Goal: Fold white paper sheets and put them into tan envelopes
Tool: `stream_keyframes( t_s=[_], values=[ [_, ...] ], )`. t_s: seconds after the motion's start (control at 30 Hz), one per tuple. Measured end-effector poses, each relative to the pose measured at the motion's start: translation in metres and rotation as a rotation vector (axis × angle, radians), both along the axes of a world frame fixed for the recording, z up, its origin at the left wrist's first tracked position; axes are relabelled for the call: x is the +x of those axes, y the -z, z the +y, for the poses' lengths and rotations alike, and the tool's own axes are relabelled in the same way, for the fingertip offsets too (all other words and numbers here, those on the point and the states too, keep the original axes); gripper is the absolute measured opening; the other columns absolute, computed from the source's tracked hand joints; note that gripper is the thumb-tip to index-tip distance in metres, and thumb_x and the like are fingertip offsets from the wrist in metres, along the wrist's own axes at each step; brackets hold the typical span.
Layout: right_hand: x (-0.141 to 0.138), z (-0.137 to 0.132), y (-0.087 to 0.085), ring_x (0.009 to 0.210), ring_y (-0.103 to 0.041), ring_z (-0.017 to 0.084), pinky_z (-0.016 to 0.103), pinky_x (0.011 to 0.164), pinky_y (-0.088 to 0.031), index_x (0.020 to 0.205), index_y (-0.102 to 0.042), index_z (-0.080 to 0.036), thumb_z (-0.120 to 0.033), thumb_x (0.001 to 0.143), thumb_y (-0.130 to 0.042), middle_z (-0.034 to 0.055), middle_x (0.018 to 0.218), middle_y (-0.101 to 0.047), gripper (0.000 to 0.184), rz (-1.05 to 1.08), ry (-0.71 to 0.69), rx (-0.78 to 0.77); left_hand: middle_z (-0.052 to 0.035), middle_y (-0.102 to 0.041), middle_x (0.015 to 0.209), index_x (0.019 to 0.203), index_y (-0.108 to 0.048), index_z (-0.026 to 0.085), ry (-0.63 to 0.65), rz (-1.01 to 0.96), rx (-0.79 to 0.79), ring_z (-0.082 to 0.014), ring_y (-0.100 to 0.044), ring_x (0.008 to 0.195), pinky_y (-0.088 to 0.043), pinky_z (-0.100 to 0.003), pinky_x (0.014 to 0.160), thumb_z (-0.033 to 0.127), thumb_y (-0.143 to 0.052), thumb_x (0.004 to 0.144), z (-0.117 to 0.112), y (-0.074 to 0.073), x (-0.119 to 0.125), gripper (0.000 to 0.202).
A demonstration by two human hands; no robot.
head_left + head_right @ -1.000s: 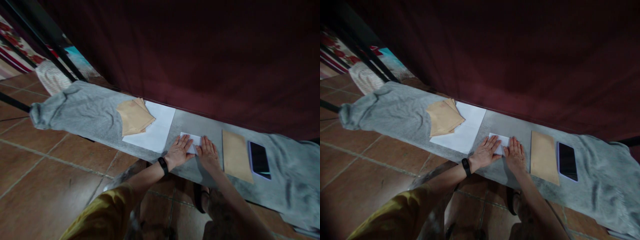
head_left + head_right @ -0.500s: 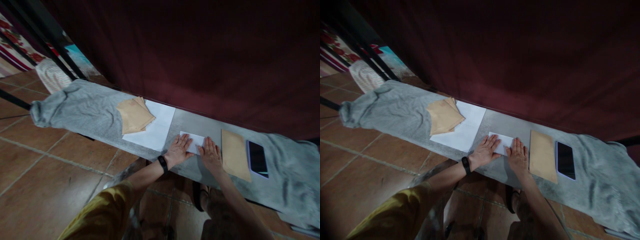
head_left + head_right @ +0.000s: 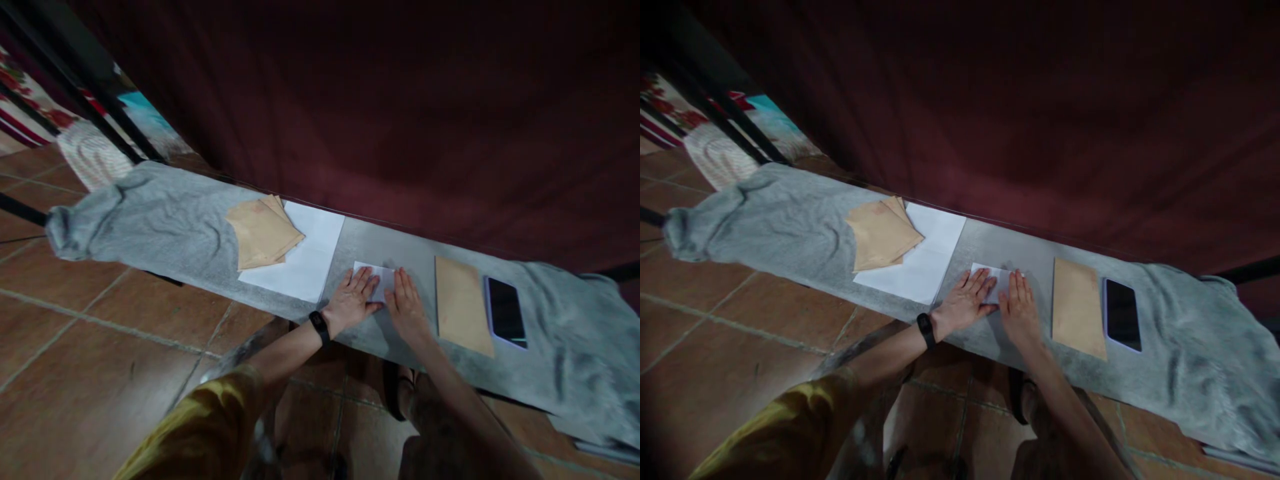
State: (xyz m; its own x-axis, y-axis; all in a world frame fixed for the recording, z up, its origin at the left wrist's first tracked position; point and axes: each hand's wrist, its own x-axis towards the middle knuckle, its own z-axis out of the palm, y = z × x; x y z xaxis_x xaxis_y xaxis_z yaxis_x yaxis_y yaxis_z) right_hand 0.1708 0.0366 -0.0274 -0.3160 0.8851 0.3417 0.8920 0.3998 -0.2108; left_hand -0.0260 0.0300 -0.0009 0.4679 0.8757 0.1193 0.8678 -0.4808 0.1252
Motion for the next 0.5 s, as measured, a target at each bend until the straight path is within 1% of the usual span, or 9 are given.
stream_keyframes(
  t_s=[0.03, 0.1, 0.17, 0.27, 0.4, 0.5],
  values=[
    [-0.006, -0.001, 0.0, 0.155, -0.027, 0.028, 0.052, 0.121, -0.033, 0.163, -0.015, -0.01, -0.039, 0.108, -0.023, 0.0184, 0.168, -0.027, 0.063, 0.012, -0.031, -0.034, -0.0144, -0.032, 0.166, 0.157, -0.037, 0.014, 0.001, 0.001, -0.001, -0.0271, -0.024, 0.156, -0.016, -0.05, 0.128, 0.054, -0.032, 0.105, 0.0, 0.0, 0.0, 0.065],
    [-0.016, -0.004, 0.002, 0.155, -0.027, 0.026, 0.05, 0.123, -0.031, 0.163, -0.02, -0.009, -0.041, 0.108, -0.02, 0.0171, 0.167, -0.028, 0.064, 0.01, -0.061, -0.089, -0.013, -0.034, 0.166, 0.158, -0.036, 0.014, 0.001, 0.001, -0.002, -0.025, -0.023, 0.156, -0.015, -0.048, 0.128, 0.043, -0.031, 0.107, 0.001, 0.001, -0.001, 0.059],
    [-0.02, -0.006, 0.004, 0.154, -0.028, 0.026, 0.049, 0.124, -0.028, 0.161, -0.027, -0.007, -0.043, 0.108, -0.018, 0.0173, 0.166, -0.031, 0.064, -0.017, -0.049, -0.114, -0.0123, -0.034, 0.166, 0.158, -0.036, 0.013, -0.003, -0.007, -0.002, -0.0231, -0.023, 0.156, -0.015, -0.046, 0.129, 0.037, -0.028, 0.107, 0.001, 0.003, -0.003, 0.057],
    [-0.018, -0.007, 0.005, 0.153, -0.03, 0.027, 0.049, 0.125, -0.026, 0.158, -0.033, -0.005, -0.045, 0.108, -0.021, 0.0186, 0.164, -0.035, 0.065, -0.065, 0.003, -0.103, -0.0123, -0.032, 0.166, 0.157, -0.035, 0.011, -0.041, -0.025, 0.004, -0.0217, -0.023, 0.156, -0.016, -0.043, 0.129, 0.035, -0.025, 0.107, 0.003, 0.005, -0.006, 0.056],
    [-0.014, -0.006, 0.005, 0.152, -0.031, 0.029, 0.051, 0.124, -0.026, 0.159, -0.031, -0.005, -0.045, 0.107, -0.024, 0.0198, 0.164, -0.035, 0.066, -0.095, 0.054, -0.075, -0.0138, -0.032, 0.166, 0.157, -0.035, 0.008, -0.122, -0.029, 0.017, -0.0233, -0.025, 0.156, -0.019, -0.042, 0.128, 0.036, -0.026, 0.107, 0.005, 0.006, -0.011, 0.058],
    [-0.011, -0.005, 0.005, 0.151, -0.033, 0.03, 0.05, 0.123, -0.027, 0.158, -0.033, -0.003, -0.046, 0.107, -0.025, 0.0204, 0.164, -0.035, 0.067, -0.121, 0.088, -0.071, -0.015, -0.034, 0.165, 0.156, -0.036, 0.007, -0.155, -0.024, 0.03, -0.0242, -0.026, 0.155, -0.02, -0.043, 0.128, 0.039, -0.026, 0.107, 0.007, 0.003, -0.013, 0.06]
  ],
)
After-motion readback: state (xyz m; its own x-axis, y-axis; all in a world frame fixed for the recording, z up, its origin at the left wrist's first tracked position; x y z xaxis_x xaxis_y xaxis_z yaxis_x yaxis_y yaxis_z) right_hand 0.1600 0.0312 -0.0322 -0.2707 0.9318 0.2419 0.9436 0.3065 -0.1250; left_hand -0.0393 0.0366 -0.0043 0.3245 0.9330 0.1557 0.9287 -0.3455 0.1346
